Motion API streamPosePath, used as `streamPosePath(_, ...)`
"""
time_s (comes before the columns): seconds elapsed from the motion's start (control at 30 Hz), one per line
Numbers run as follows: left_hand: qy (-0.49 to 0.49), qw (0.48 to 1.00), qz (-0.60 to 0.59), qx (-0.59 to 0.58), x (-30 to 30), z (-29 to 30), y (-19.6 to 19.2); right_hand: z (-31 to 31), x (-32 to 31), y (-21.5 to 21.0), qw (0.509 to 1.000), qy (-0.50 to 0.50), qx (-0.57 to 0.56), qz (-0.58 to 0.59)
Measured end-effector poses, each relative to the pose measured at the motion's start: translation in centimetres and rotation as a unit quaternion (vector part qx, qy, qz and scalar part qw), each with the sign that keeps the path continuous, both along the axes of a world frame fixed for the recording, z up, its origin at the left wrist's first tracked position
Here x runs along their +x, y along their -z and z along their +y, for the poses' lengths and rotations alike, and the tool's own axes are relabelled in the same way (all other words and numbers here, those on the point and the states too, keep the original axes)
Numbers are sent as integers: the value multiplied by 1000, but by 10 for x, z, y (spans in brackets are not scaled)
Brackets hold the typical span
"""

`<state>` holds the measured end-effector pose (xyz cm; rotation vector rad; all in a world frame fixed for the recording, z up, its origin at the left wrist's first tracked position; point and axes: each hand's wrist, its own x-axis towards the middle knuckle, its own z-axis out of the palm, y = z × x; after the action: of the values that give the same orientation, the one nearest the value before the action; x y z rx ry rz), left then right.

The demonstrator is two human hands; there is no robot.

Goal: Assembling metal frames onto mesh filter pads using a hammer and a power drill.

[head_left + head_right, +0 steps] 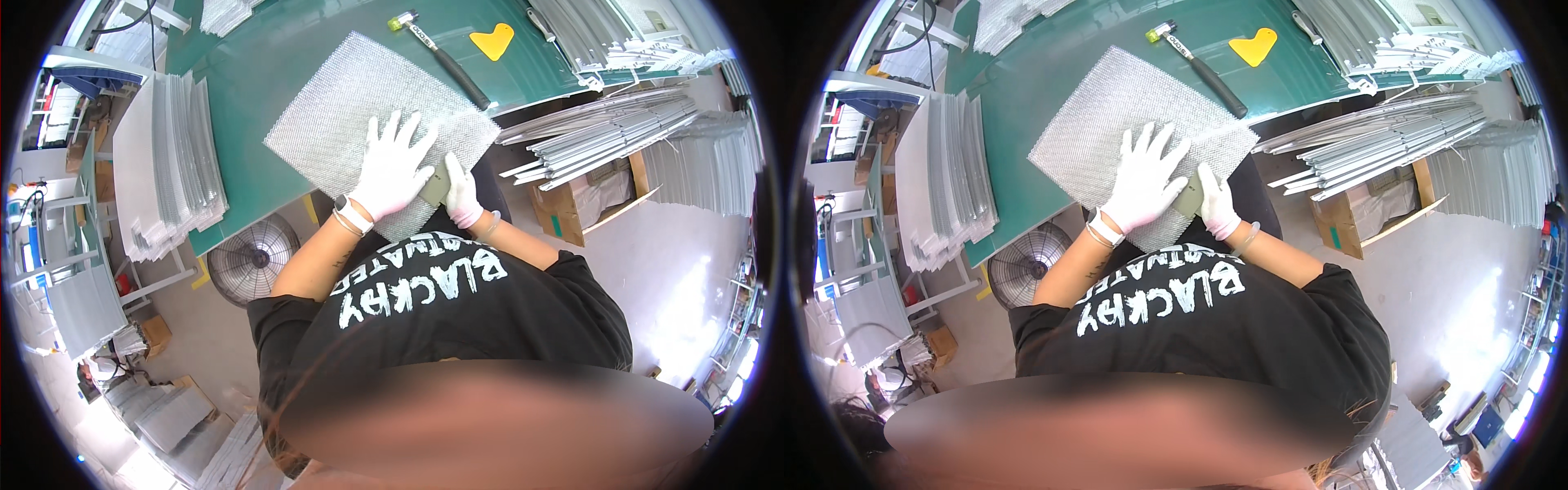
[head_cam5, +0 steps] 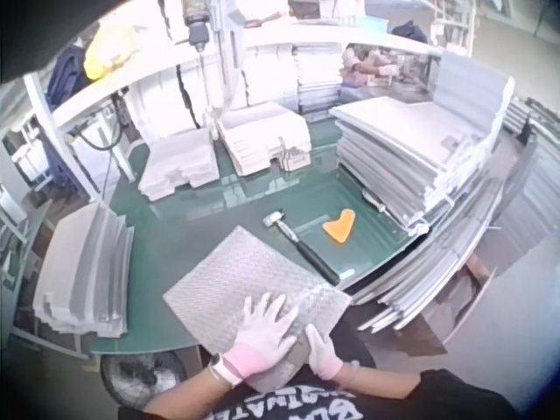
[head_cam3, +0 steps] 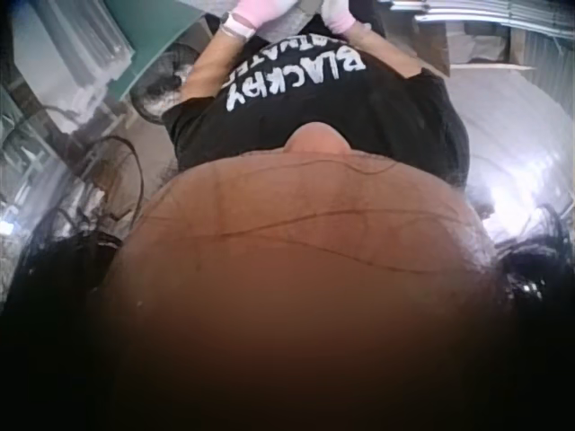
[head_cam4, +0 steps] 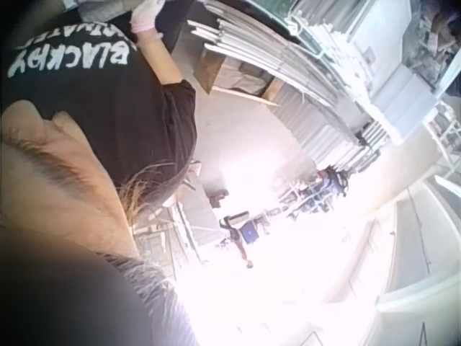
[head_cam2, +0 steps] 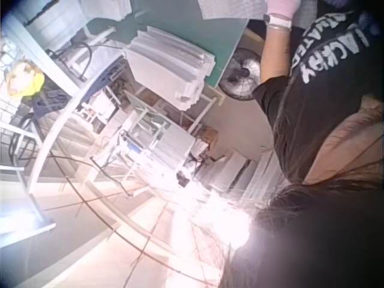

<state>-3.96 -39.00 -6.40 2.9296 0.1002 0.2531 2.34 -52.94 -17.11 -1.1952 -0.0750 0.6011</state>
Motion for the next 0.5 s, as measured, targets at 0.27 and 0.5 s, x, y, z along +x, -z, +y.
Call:
streamPosePath(0.27,88,994,-10,59,20,70,-14,3,56,-63,700,-527,-303,-373)
streamPosePath(0.5,270,944,160,99,7,-19,-51,-95,190,53,501,-233,-588,-591)
